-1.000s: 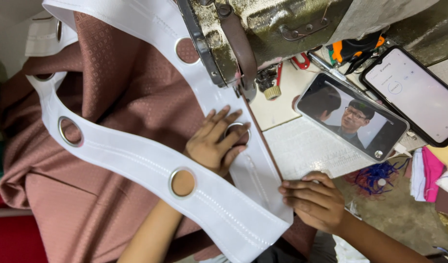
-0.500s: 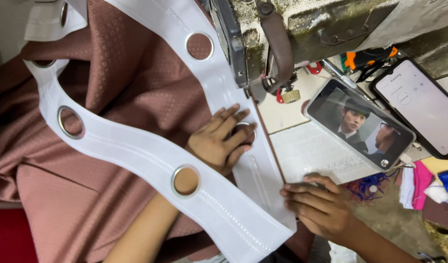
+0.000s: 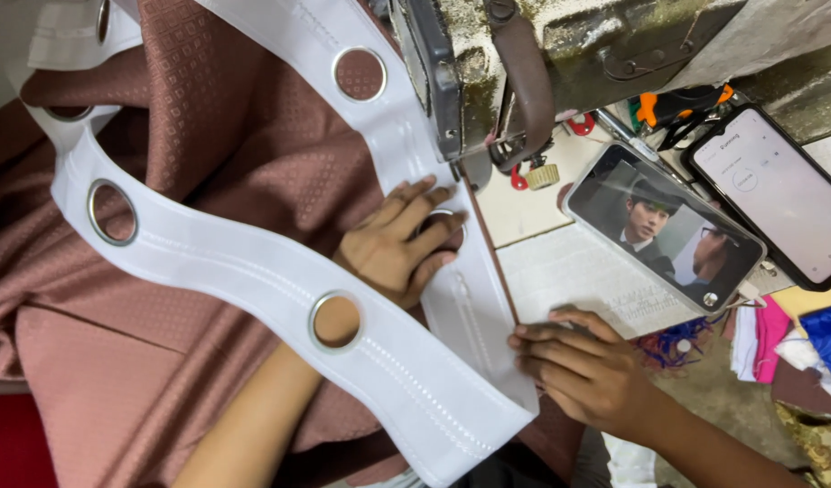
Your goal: The person uses a sewing machine to stitch a white curtain header tape with metal grommets onto a piece of brown patterned fabric. They guide the materials through the machine, aligning the tape with the fabric edge, and periodically adjust the fabric to ensure a straight seam.
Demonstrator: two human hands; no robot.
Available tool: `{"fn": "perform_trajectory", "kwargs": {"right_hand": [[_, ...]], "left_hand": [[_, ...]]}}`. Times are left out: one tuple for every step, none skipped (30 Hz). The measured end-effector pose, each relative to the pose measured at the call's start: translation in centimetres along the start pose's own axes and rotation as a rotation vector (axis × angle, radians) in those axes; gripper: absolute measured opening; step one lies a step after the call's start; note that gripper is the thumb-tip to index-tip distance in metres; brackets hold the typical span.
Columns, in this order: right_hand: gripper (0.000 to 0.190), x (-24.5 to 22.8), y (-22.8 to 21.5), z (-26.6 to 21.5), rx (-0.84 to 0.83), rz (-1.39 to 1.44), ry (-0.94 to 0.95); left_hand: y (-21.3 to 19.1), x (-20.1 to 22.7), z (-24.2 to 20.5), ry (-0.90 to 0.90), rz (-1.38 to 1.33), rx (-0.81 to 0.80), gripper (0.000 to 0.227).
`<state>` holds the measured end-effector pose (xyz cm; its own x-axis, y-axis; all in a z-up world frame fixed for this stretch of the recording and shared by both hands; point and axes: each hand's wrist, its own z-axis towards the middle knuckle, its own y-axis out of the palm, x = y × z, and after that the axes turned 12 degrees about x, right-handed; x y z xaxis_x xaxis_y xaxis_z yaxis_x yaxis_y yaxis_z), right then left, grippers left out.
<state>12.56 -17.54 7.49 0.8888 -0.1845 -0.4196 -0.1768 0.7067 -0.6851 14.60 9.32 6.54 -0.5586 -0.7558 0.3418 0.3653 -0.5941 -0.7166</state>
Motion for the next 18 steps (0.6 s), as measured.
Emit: {"fn": "perform_trajectory", "kwargs": {"right_hand": [[0.019,-0.1,-0.1,0.3,-0.002,0.002,-0.002],[0.019,0.0,0.0,0.3,-0.003,0.003,-0.003],[0.021,0.1,0.0,0.3,-0.009,-0.005,-0.009],[0.023,0.1,0.0,0.3,-0.016,-0.012,-0.015],[0.023,0.1,0.1,0.4,-0.017,-0.013,-0.017],[0.022,0.1,0.2,0.6,-0.005,-0.018,-0.018],[0.020,0.1,0.2,0.7,0.007,-0.023,-0.020],[0.020,0.2,0.3,0.7,0.006,-0.024,-0.022],[0.022,0.3,0.3,0.6,-0.009,-0.033,-0.026],[0.023,0.5,0.3,0.5,-0.024,-0.043,-0.030],[0.023,0.5,0.3,0.6,-0.024,-0.045,-0.030],[0.024,0.6,0.3,0.7,-0.038,-0.043,-0.037],[0.025,0.7,0.3,0.8,-0.052,-0.040,-0.044],[0.025,0.7,0.3,1.2,-0.052,-0.042,-0.043],[0.024,0.6,0.4,1.5,-0.024,-0.029,-0.053],[0.022,0.6,0.5,1.9,0.005,-0.016,-0.064],[0.022,0.7,0.6,2.0,0.005,-0.016,-0.063],[0.024,0.7,0.6,2.1,0.019,0.001,-0.058]], "left_hand": [[0.0,-0.1,0.0,0.001,0.003,-0.007,0.039],[0.1,-0.2,-0.1,-0.001,0.004,-0.006,0.039],[0.1,-0.4,-0.1,0.007,0.012,-0.006,0.038],[0.2,-0.6,-0.1,0.014,0.021,-0.005,0.038],[0.4,-0.9,-0.2,0.014,0.021,-0.003,0.038],[0.5,-1.2,-0.2,0.032,0.006,0.004,0.040],[0.7,-1.5,-0.2,0.050,-0.009,0.010,0.042],[0.7,-1.5,-0.2,0.050,-0.009,0.012,0.042],[0.6,-1.6,-0.2,0.039,-0.007,0.011,0.039],[0.5,-1.6,-0.2,0.028,-0.006,0.011,0.037],[0.7,-1.9,-0.2,0.029,-0.007,0.012,0.037],[0.8,-2.1,-0.2,0.030,-0.020,0.011,0.037],[1.0,-2.4,-0.3,0.030,-0.033,0.010,0.037],[1.0,-2.6,-0.2,0.031,-0.034,0.011,0.037],[1.0,-2.8,-0.2,0.035,-0.052,0.006,0.039],[1.1,-3.0,-0.1,0.039,-0.069,0.001,0.041],[1.1,-3.1,0.0,0.039,-0.069,0.000,0.041],[1.0,-3.1,0.0,0.036,-0.073,0.007,0.041]]}}
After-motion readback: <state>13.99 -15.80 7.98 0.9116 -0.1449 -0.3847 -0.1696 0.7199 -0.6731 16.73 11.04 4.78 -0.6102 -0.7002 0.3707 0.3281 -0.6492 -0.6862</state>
